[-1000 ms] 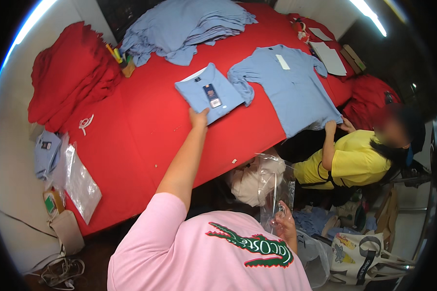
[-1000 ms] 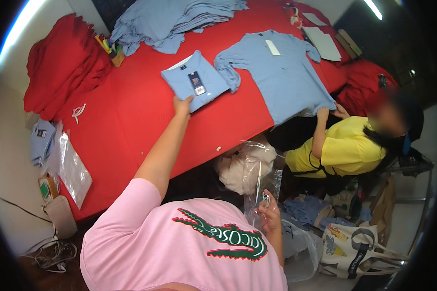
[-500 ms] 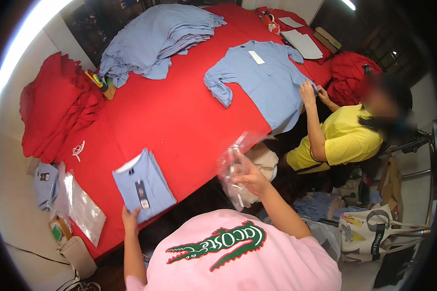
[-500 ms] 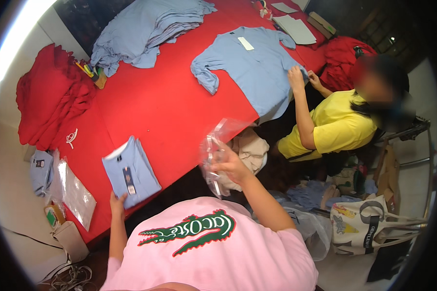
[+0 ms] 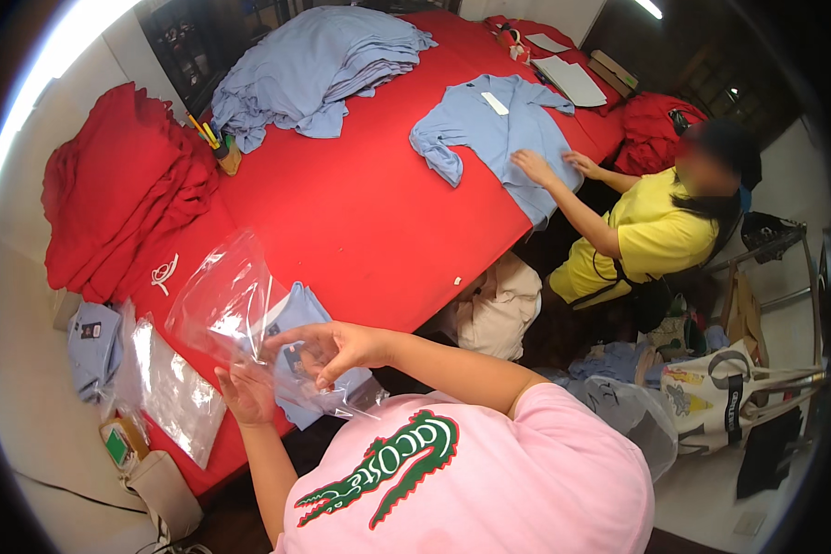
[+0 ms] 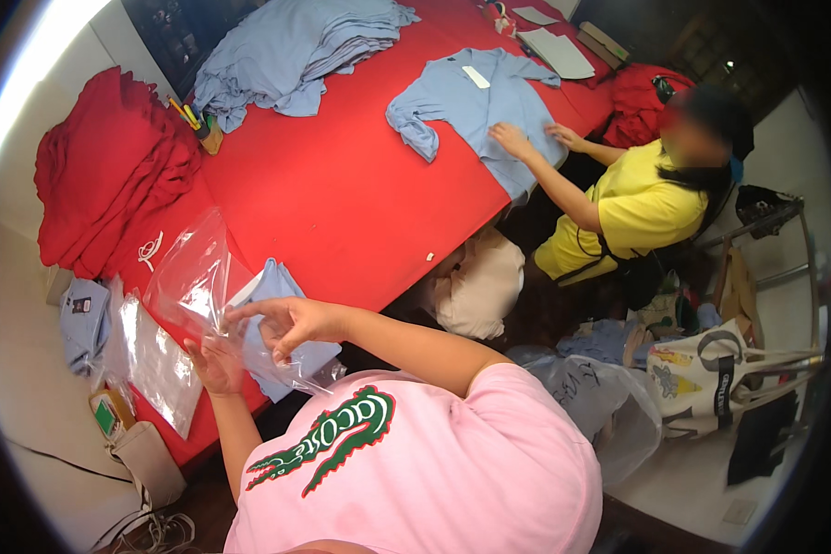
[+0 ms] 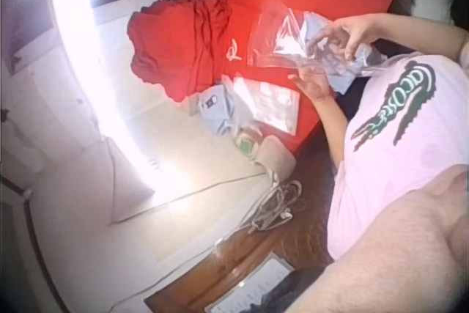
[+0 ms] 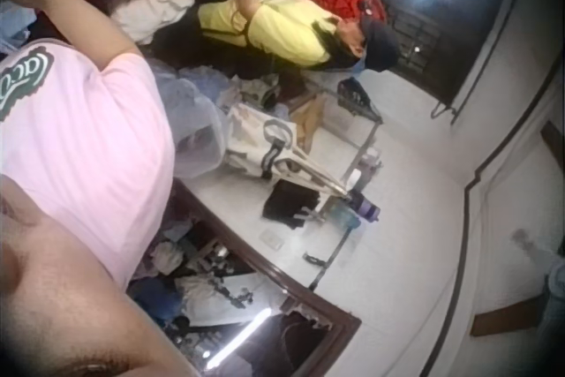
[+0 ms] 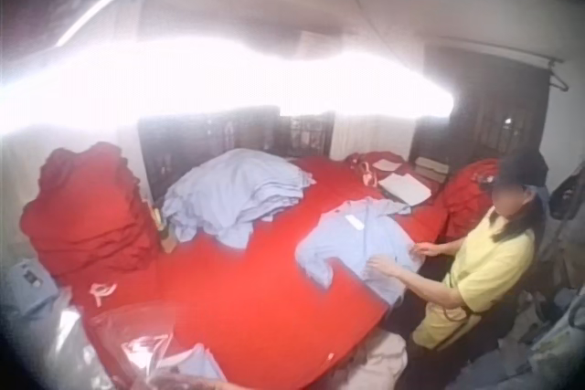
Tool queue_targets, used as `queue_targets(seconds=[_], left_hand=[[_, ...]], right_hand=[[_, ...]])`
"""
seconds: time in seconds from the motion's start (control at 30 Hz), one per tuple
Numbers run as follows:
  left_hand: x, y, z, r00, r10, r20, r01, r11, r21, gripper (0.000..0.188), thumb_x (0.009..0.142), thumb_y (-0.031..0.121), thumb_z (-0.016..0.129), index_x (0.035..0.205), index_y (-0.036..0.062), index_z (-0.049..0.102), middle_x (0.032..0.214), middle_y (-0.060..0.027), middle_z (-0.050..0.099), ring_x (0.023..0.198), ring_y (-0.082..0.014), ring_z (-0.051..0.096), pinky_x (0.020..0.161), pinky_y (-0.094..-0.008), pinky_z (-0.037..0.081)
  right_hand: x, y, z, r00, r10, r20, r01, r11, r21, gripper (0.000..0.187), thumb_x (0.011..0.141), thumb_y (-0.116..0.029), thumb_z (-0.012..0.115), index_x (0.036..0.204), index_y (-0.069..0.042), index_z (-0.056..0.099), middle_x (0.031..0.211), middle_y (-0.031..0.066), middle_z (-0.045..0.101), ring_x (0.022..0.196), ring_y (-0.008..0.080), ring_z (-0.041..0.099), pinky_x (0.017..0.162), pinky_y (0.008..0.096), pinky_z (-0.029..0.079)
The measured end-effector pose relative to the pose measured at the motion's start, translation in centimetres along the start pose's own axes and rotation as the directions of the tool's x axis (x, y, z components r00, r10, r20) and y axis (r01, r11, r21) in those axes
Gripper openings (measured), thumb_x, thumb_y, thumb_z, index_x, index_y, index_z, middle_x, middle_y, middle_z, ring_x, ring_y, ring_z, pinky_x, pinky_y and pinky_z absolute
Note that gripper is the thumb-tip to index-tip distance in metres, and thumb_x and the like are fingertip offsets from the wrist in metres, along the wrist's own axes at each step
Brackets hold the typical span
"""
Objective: The person places folded blue shirts into plastic bags and seals them by hand on a red work surface.
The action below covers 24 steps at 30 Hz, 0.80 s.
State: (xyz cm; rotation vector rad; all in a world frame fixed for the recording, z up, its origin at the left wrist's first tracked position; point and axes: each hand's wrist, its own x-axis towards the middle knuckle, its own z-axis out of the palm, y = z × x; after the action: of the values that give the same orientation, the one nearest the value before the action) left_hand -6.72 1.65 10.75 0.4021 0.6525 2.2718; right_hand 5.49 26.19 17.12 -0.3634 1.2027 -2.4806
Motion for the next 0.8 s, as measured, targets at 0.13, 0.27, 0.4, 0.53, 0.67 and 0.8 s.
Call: queue_targets(seconds=[0.13, 0.27, 0.4, 0.53, 0.67, 0.8], left_hand=[[1.1, 2.5, -6.0, 0.977, 0.075, -0.199, -0.034, 0.978, 0.204, 0.049, 0.106, 0.023, 0.069, 0.151, 0.0093, 0.056, 0.131, -0.0167, 0.075, 0.115, -0.0278, 0.072, 0.102, -0.0411, 0.056], [1.7, 2.4, -3.9, 0.943, -0.001, -0.332, 0.161, 0.876, 0.455, 0.045, 0.096, 0.003, 0.078, 0.14, 0.0064, 0.066, 0.113, -0.0121, 0.08, 0.088, -0.0182, 0.075, 0.078, -0.0288, 0.056], [2.7, -0.6, -1.9, 0.962, -0.228, -0.153, 0.271, 0.697, 0.664, 0.049, 0.09, 0.007, 0.084, 0.136, 0.005, 0.069, 0.105, -0.0109, 0.081, 0.085, -0.015, 0.073, 0.079, -0.0286, 0.055], [3.7, -2.8, 3.5, 0.873, -0.486, -0.032, 0.333, 0.549, 0.766, 0.045, 0.085, 0.007, 0.088, 0.129, 0.003, 0.076, 0.095, -0.0067, 0.077, 0.085, -0.0142, 0.07, 0.08, -0.0287, 0.054], [4.2, -3.9, 7.1, 0.805, -0.583, 0.109, 0.302, 0.561, 0.771, 0.043, 0.082, 0.007, 0.091, 0.124, 0.0038, 0.08, 0.089, -0.0014, 0.069, 0.088, -0.0132, 0.068, 0.08, -0.0285, 0.053], [4.0, -5.2, 6.6, 0.825, -0.544, 0.153, 0.268, 0.615, 0.741, 0.038, 0.084, 0.006, 0.09, 0.121, 0.0041, 0.081, 0.087, 0.0025, 0.061, 0.081, -0.0091, 0.059, 0.073, -0.0268, 0.05]], right_hand=[[-2.2, 5.7, -2.7, 0.969, 0.068, -0.238, -0.146, 0.933, -0.329, 0.087, 0.086, -0.002, 0.081, 0.165, -0.006, 0.045, 0.082, 0.0024, 0.061, 0.079, 0.0132, 0.064, 0.081, 0.0331, 0.056], [-7.3, 9.1, -2.8, 0.848, 0.092, -0.521, -0.409, 0.739, -0.536, 0.089, 0.085, -0.012, 0.087, 0.163, -0.004, 0.045, 0.105, 0.0087, 0.069, 0.099, 0.0198, 0.067, 0.092, 0.0369, 0.056], [-11.0, 8.8, -2.4, 0.599, -0.397, -0.695, -0.464, 0.536, -0.705, 0.103, 0.078, -0.027, 0.094, 0.164, -0.004, 0.042, 0.149, 0.0217, 0.059, 0.139, 0.0337, 0.058, 0.117, 0.0439, 0.048], [-9.8, -0.2, 1.2, 0.616, -0.633, -0.47, -0.326, 0.338, -0.883, 0.099, 0.076, -0.011, 0.081, 0.167, -0.012, 0.041, 0.172, 0.0136, 0.041, 0.162, 0.0371, 0.032, 0.131, 0.0517, 0.029], [-8.5, -3.7, 2.9, 0.799, -0.497, -0.338, -0.229, 0.267, -0.936, 0.079, 0.073, -0.007, 0.073, 0.151, -0.012, 0.059, 0.146, 0.0093, 0.063, 0.138, 0.03, 0.056, 0.133, 0.0529, 0.024], [-10.0, -3.2, 2.4, 0.858, -0.351, -0.374, -0.294, 0.262, -0.919, 0.037, 0.076, -0.008, 0.078, 0.113, -0.006, 0.074, 0.097, 0.0017, 0.072, 0.087, 0.0172, 0.067, 0.109, 0.0424, 0.048]])
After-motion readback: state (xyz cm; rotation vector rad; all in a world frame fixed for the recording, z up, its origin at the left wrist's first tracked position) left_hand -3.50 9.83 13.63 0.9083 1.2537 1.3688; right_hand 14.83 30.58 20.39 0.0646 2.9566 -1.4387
